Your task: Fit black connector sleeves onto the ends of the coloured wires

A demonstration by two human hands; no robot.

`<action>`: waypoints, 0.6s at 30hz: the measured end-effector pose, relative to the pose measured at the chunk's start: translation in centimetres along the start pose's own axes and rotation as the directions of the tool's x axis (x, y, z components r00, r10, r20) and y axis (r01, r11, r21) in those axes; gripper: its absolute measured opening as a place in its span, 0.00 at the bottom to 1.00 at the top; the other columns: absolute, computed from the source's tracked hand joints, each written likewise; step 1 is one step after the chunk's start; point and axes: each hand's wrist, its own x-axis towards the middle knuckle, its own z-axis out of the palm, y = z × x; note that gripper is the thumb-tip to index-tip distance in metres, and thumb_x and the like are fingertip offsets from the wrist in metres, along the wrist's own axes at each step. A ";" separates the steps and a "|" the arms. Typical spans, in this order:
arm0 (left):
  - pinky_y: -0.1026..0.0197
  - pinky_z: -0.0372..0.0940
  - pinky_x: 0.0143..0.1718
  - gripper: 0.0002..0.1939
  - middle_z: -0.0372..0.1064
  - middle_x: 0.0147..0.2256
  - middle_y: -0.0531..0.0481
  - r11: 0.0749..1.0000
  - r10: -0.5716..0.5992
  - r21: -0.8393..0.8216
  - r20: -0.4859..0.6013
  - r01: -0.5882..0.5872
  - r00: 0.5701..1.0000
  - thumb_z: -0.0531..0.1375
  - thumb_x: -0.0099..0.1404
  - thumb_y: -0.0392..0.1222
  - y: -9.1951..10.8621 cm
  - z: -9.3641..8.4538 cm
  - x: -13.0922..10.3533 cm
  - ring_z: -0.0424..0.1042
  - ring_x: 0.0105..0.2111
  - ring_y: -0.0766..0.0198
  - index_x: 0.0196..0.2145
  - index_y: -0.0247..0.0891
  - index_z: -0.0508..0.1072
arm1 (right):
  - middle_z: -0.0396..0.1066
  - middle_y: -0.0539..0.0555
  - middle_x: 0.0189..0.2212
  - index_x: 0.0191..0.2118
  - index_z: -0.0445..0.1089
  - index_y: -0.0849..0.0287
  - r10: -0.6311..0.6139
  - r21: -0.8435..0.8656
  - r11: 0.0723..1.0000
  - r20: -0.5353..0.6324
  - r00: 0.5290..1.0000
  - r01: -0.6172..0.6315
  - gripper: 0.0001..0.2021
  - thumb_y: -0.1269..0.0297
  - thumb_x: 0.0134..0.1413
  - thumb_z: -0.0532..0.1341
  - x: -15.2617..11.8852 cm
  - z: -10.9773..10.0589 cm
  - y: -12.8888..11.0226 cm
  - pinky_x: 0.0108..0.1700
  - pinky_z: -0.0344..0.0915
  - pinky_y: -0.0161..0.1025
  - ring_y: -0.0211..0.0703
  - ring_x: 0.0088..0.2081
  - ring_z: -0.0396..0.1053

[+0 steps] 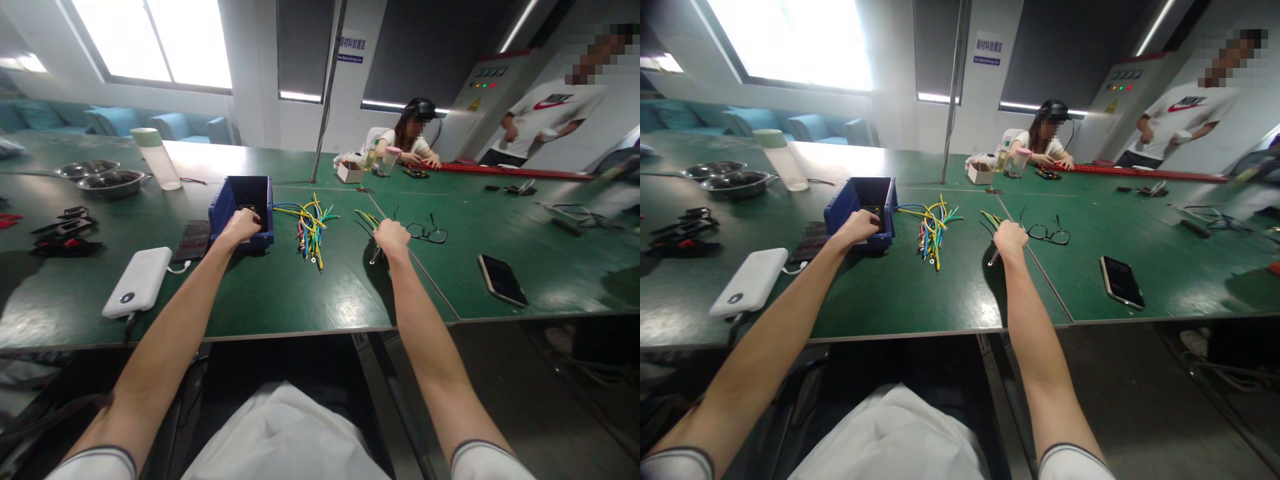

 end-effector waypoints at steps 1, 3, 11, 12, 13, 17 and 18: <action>0.63 0.68 0.42 0.16 0.78 0.37 0.44 1.000 -0.011 -0.006 -0.006 0.011 1.000 0.59 0.52 0.37 -0.1 0.1 0.1 0.75 0.40 0.54 0.39 0.37 0.81 | 0.72 0.69 0.47 0.47 0.74 0.64 -0.001 -0.001 1.000 -0.001 1.000 0.001 0.17 0.60 0.55 0.62 0.0 0.0 0.0 0.47 0.67 0.50 0.59 0.49 0.71; 0.62 0.68 0.42 0.16 0.78 0.37 0.44 1.000 -0.020 -0.010 -0.011 0.020 1.000 0.60 0.53 0.38 -0.3 0.3 0.2 0.76 0.39 0.53 0.39 0.38 0.81 | 0.71 0.69 0.47 0.47 0.74 0.63 -0.002 -0.003 1.000 0.001 1.000 0.002 0.16 0.60 0.55 0.61 0.0 0.1 0.0 0.48 0.67 0.50 0.59 0.49 0.71; 0.63 0.67 0.38 0.14 0.78 0.35 0.43 1.000 0.019 0.017 0.036 -0.020 0.999 0.57 0.54 0.38 -0.4 0.3 0.4 0.76 0.37 0.54 0.36 0.37 0.81 | 0.71 0.72 0.46 0.48 0.73 0.66 0.008 -0.004 1.000 -0.012 1.000 -0.008 0.18 0.60 0.55 0.62 -0.6 -0.3 -0.1 0.49 0.66 0.47 0.55 0.49 0.71; 0.63 0.67 0.38 0.15 0.78 0.34 0.43 0.999 0.023 0.023 0.032 -0.024 0.999 0.57 0.54 0.38 -0.4 0.3 0.4 0.76 0.37 0.55 0.36 0.36 0.81 | 0.71 0.72 0.46 0.48 0.73 0.66 0.008 -0.005 1.000 -0.016 1.000 -0.008 0.18 0.60 0.54 0.63 -0.7 -0.4 -0.1 0.48 0.66 0.47 0.55 0.49 0.71; 0.63 0.67 0.37 0.15 0.78 0.34 0.43 0.999 0.027 0.028 0.026 -0.027 0.999 0.57 0.54 0.38 -0.4 0.2 0.3 0.76 0.36 0.55 0.36 0.36 0.81 | 0.71 0.72 0.46 0.48 0.73 0.66 0.007 -0.005 1.000 -0.020 1.000 -0.007 0.19 0.59 0.54 0.63 -0.7 -0.4 -0.1 0.48 0.66 0.47 0.55 0.49 0.71; 0.63 0.67 0.38 0.17 0.78 0.33 0.44 0.999 0.046 0.010 -0.004 -0.046 0.999 0.57 0.51 0.36 -0.4 0.2 0.3 0.75 0.37 0.54 0.36 0.37 0.81 | 0.72 0.72 0.45 0.47 0.73 0.66 0.002 -0.004 1.000 -0.037 0.999 -0.003 0.18 0.59 0.54 0.63 -0.5 -0.1 0.1 0.48 0.67 0.47 0.56 0.49 0.71; 0.63 0.67 0.38 0.17 0.78 0.33 0.44 0.999 0.052 0.003 -0.008 -0.052 0.999 0.57 0.50 0.35 -0.3 0.2 0.2 0.75 0.37 0.54 0.36 0.37 0.81 | 0.72 0.72 0.45 0.47 0.73 0.66 0.001 -0.003 1.000 -0.041 0.999 -0.001 0.18 0.59 0.54 0.63 -0.4 0.1 0.1 0.48 0.67 0.48 0.56 0.49 0.71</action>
